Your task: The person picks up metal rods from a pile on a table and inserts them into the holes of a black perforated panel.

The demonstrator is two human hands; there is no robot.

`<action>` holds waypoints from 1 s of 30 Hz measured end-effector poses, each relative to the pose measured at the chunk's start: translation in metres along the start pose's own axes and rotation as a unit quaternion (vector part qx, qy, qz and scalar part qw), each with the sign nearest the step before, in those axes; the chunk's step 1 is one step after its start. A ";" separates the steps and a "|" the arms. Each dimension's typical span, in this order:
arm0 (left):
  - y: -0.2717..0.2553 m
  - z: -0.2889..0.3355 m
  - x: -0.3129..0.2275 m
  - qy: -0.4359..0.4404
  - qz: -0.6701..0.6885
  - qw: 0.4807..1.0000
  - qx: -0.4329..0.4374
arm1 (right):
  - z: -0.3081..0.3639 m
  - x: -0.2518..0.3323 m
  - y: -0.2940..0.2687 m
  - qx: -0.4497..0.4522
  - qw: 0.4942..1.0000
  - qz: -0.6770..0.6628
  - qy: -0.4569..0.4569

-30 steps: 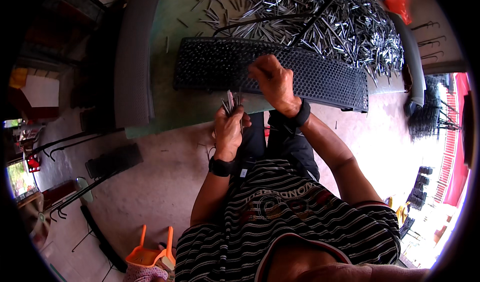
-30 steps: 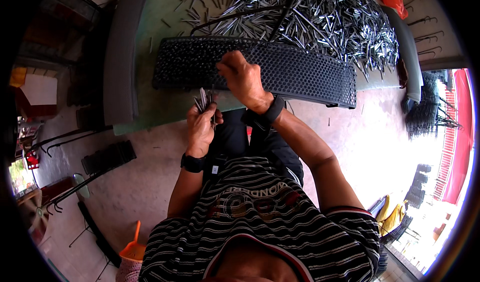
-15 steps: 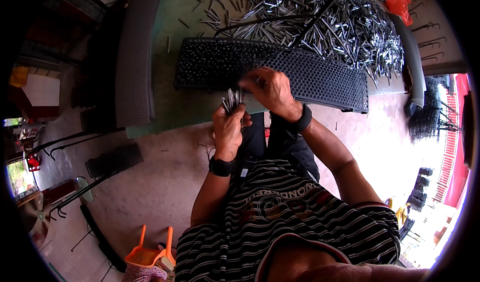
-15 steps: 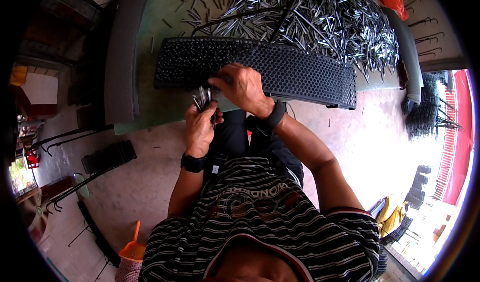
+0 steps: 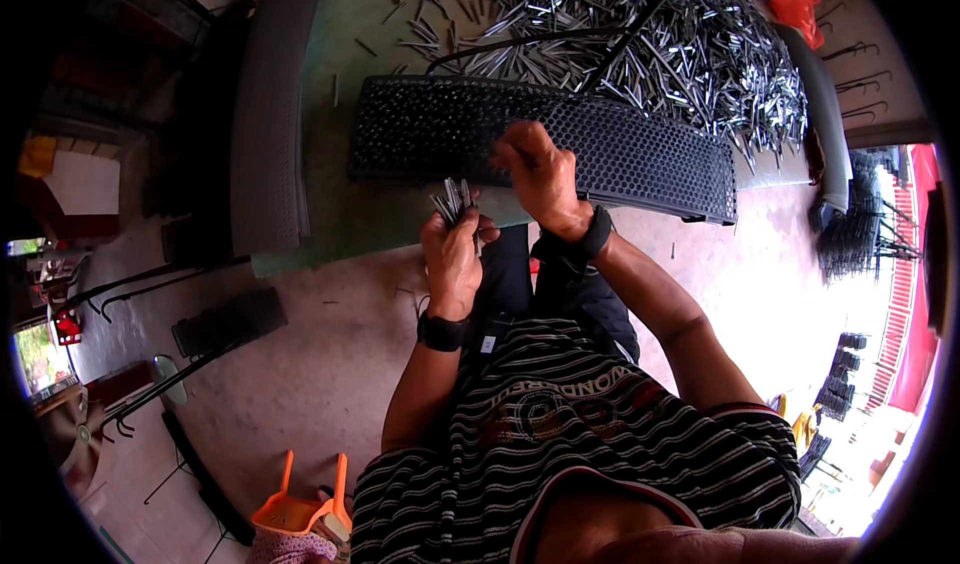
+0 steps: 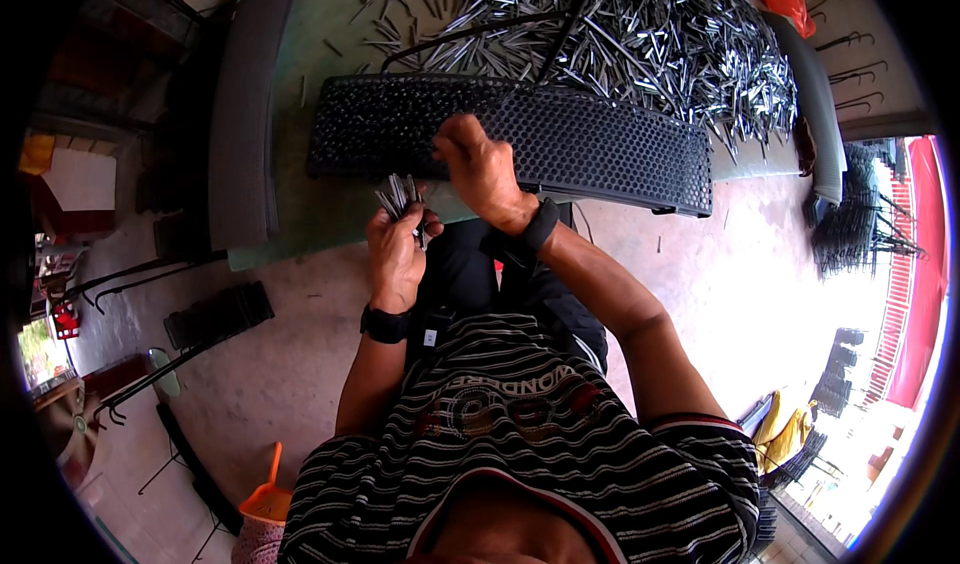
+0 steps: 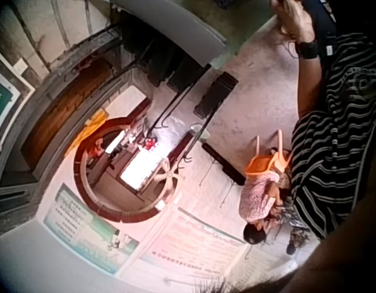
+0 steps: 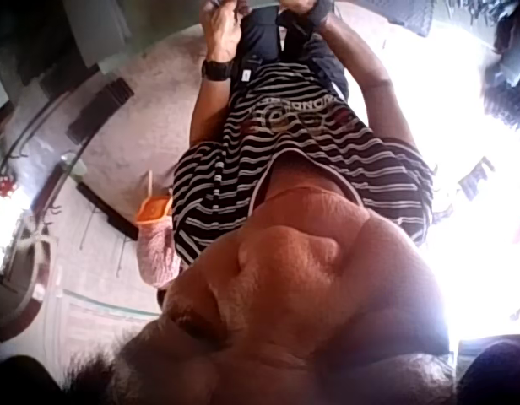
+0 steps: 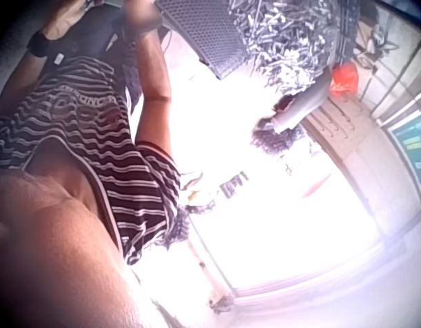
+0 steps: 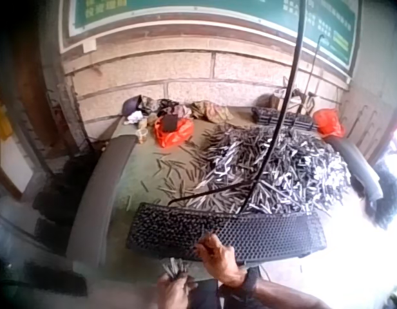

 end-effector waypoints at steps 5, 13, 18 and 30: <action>0.001 0.003 -0.005 0.005 0.004 1.000 -0.012 | 0.001 0.013 0.025 0.121 0.959 0.234 -0.108; 0.011 0.002 -0.011 0.050 0.017 0.999 -0.005 | 0.006 -0.005 0.025 0.235 0.963 0.106 0.073; 0.041 -0.003 -0.001 0.038 0.002 0.998 0.047 | 0.018 -0.036 0.009 0.219 0.964 -0.018 0.151; 0.052 -0.007 0.008 0.047 -0.027 0.996 0.075 | -0.009 -0.021 -0.069 -0.080 0.992 -0.072 0.059</action>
Point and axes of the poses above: each hand's wrist, its own z-axis away from the middle knuckle, its own y-axis out of the palm, x = y × z, the point moved 10 cm from there along -z, towards the middle knuckle, and after that the axes turned 10 degrees about x, right-handed, at the moved point
